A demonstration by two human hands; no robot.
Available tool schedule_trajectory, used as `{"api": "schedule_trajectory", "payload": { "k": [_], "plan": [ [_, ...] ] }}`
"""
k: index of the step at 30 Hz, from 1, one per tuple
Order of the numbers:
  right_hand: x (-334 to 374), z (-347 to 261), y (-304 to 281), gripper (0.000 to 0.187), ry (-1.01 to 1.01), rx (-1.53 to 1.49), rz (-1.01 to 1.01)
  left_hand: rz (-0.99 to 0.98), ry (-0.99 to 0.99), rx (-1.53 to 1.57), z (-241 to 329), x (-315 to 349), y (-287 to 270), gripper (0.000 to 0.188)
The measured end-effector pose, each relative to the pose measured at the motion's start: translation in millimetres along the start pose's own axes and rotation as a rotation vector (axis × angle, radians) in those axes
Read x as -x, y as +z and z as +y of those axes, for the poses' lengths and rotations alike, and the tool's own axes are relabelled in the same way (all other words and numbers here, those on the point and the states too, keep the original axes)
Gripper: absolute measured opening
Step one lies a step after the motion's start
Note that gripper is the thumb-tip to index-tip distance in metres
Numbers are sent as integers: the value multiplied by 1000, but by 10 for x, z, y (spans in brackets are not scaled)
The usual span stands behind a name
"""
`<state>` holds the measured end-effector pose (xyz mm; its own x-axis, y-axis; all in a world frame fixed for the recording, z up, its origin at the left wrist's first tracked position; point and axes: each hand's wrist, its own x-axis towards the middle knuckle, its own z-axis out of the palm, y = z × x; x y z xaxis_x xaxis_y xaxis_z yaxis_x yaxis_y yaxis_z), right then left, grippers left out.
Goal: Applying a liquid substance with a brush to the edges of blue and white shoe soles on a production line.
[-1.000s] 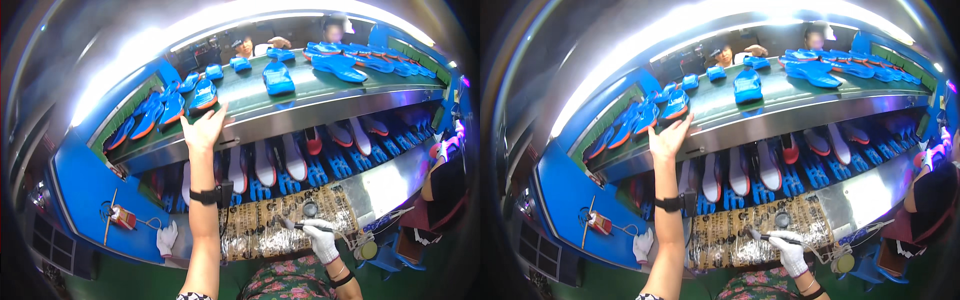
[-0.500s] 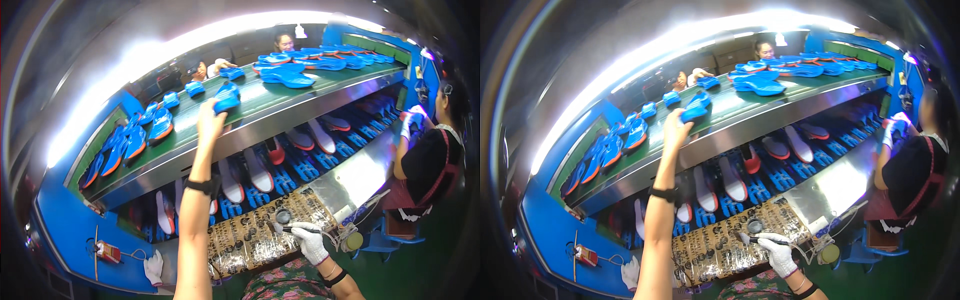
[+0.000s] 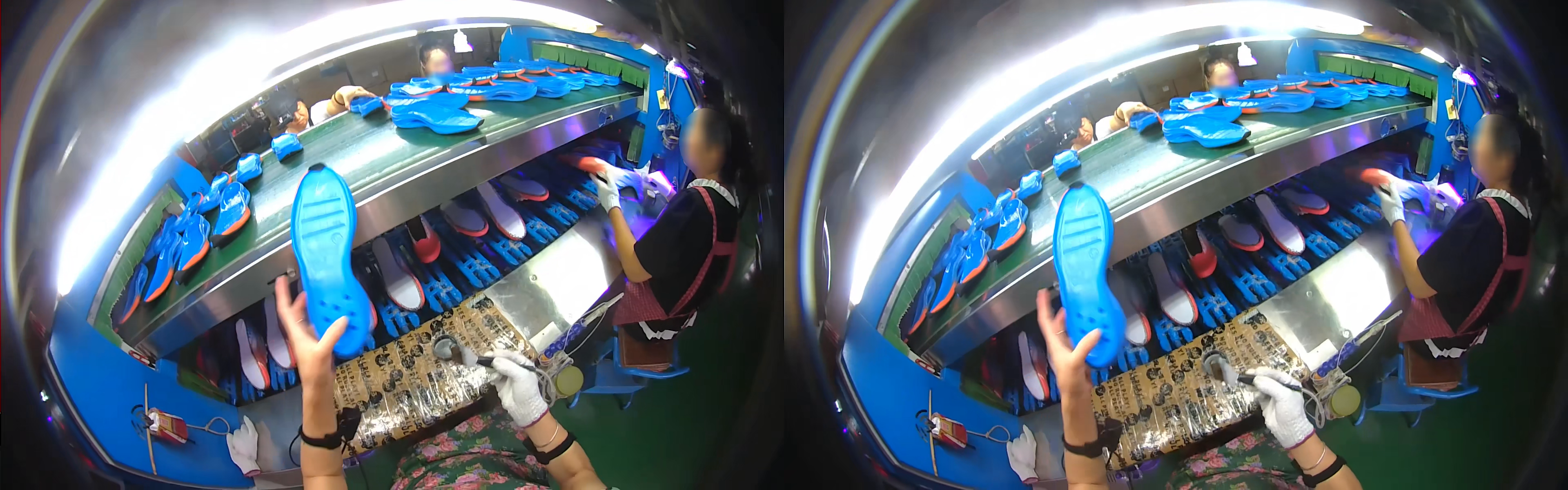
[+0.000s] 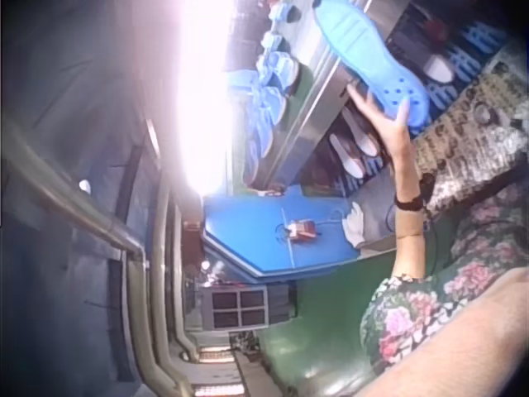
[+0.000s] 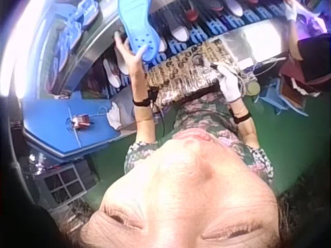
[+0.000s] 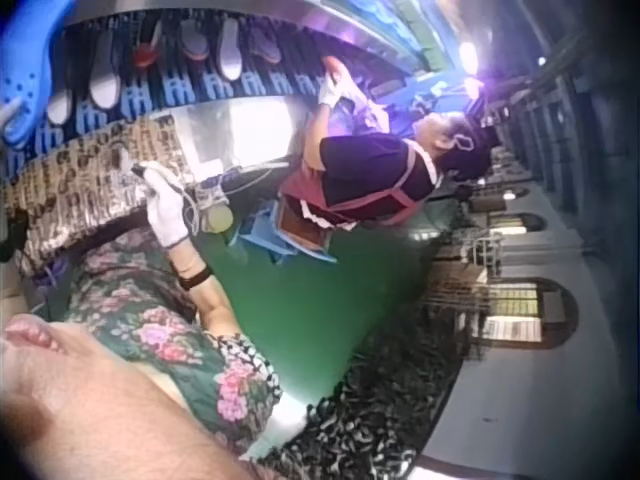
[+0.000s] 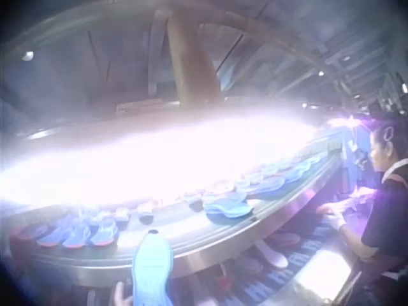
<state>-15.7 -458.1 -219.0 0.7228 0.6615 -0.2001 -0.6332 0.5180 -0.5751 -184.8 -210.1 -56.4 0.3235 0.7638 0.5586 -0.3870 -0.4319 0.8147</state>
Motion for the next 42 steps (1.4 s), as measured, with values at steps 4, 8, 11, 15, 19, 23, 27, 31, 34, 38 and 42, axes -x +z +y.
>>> {"api": "schedule_trajectory", "payload": {
  "k": [4,8,11,15,19,23,27,31,34,38,42],
  "plan": [
    [127,-263,179,20,-32,-124,-59,-104,-668,390,-793,100,-41,64],
    [194,-345,523,23,-73,-19,-157,-96,-1035,674,-1003,863,122,58],
    [190,-244,793,23,-160,258,-236,-274,-1173,1008,-1110,1443,162,75],
    [56,-131,932,22,-470,797,-433,-65,-1197,977,-1084,1743,284,106],
    [-57,-78,929,23,-637,958,-475,2,-1090,1034,-1008,1700,358,89],
    [-121,-58,966,25,-893,1051,-517,119,-1048,897,-923,1768,448,93],
    [-72,-164,996,32,-1170,1284,-594,-50,-987,727,-827,1897,454,94],
    [149,91,946,34,-1138,1345,-701,-32,-1014,683,-902,1965,421,99],
    [148,90,895,27,-949,1132,-742,-55,-994,728,-959,1924,329,99],
    [-20,-45,869,27,-1027,1174,-594,19,-995,709,-1062,1945,285,100],
    [65,197,706,34,-1118,1223,-827,-92,-984,630,-1142,1914,197,102]
  ]
}}
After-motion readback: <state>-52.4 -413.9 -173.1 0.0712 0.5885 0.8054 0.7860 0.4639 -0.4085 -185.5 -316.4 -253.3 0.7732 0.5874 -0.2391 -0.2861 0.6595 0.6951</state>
